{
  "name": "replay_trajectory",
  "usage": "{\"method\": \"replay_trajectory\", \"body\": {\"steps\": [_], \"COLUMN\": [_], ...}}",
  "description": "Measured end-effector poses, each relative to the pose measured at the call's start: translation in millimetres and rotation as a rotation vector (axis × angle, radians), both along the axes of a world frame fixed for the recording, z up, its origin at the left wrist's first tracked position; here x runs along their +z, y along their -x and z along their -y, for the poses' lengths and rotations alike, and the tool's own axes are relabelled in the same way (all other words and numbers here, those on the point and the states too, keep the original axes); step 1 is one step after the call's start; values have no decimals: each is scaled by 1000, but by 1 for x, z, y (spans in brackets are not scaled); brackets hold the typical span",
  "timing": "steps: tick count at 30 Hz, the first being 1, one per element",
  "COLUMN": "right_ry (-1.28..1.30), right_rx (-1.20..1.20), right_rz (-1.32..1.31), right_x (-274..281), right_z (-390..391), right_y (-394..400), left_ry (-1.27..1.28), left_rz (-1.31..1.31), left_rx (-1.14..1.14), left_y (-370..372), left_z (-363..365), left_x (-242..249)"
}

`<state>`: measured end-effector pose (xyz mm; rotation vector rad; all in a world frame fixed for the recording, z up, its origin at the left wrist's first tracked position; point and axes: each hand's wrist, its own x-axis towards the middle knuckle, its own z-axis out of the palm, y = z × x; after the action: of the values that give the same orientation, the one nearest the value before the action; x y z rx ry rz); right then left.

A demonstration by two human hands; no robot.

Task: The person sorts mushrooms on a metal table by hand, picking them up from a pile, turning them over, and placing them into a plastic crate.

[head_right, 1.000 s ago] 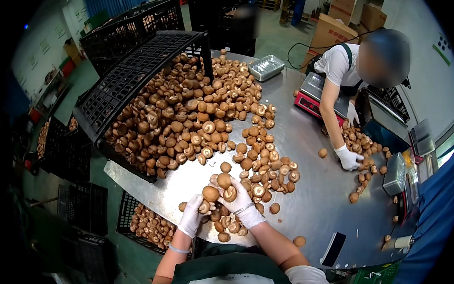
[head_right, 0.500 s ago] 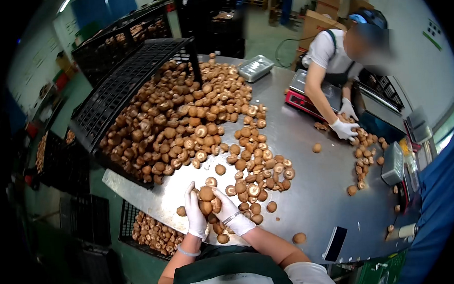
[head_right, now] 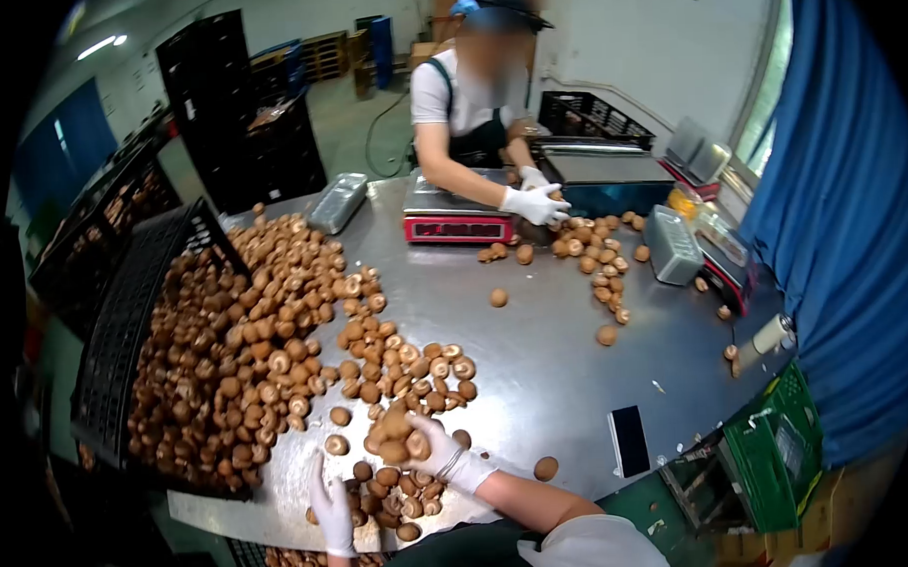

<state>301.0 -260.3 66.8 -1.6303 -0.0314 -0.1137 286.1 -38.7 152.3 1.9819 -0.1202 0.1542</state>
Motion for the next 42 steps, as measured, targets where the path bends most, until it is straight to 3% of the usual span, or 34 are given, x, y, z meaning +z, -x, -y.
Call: {"method": "replay_trajectory", "body": {"steps": [1,2,3,6,8,9,10,12,15,16,18,19,21,23,28,31,33,34,35,36,37,38,39,40,42], "right_ry": [174,-577,-1355,-1666,-1428,-1286,-1286,-940,-358,-10,1214,1306,1217,1102,1121,1010,775,828,630,445,447,599,677,931,1191], "right_rx": [-75,-22,-247,-76,-548,-722,-715,-771,-373,-224,39,205,-3,158,344,412,611,509,526,347,300,136,42,-36,-57], "right_rz": [65,-240,-504,-50,-94,-49,-57,-175,-388,-35,33,-169,-13,-92,73,111,178,312,219,167,344,102,124,107,-21], "right_x": [43,48,52,-12,13,17,19,33,59,16,10,18,-4,11,17,10,3,3,36,31,2,36,33,23,15], "right_z": [26,47,67,176,216,226,221,199,117,97,55,31,-7,-39,-103,-119,-115,-107,-85,-71,-44,-17,12,39,75], "right_y": [0,-22,-44,-103,-122,-130,-131,-122,-89,-84,-56,-51,-47,-53,-54,-49,-47,-50,-63,-79,-116,-126,-143,-151,-158], "left_ry": [-1,55,104,108,82,-49,-148,-305,-414,-377,-341,-328,-306,-64,-239,-179,-183,-126,-67,-86,-67,-67,-63,-62,-59], "left_rz": [-12,-86,-167,-219,-213,-136,-100,-30,-18,-6,7,-11,-22,44,79,75,60,64,66,64,73,76,86,96,99], "left_rx": [25,37,60,98,87,77,110,165,240,271,310,344,387,471,331,299,313,322,337,326,328,344,359,366,371], "left_y": [2,3,6,11,15,19,23,30,39,41,41,39,31,24,4,-6,-6,-6,-5,-4,-3,-2,-4,-4,-5], "left_z": [-8,-14,-22,-38,-44,-51,-53,-53,-52,-53,-55,-58,-56,-50,-45,-51,-60,-62,-63,-63,-60,-59,-58,-57,-57], "left_x": [-9,-13,-17,-32,-35,-44,-49,-55,-70,-77,-95,-103,-114,-119,-121,-114,-119,-122,-124,-121,-116,-116,-116,-115,-116]}}
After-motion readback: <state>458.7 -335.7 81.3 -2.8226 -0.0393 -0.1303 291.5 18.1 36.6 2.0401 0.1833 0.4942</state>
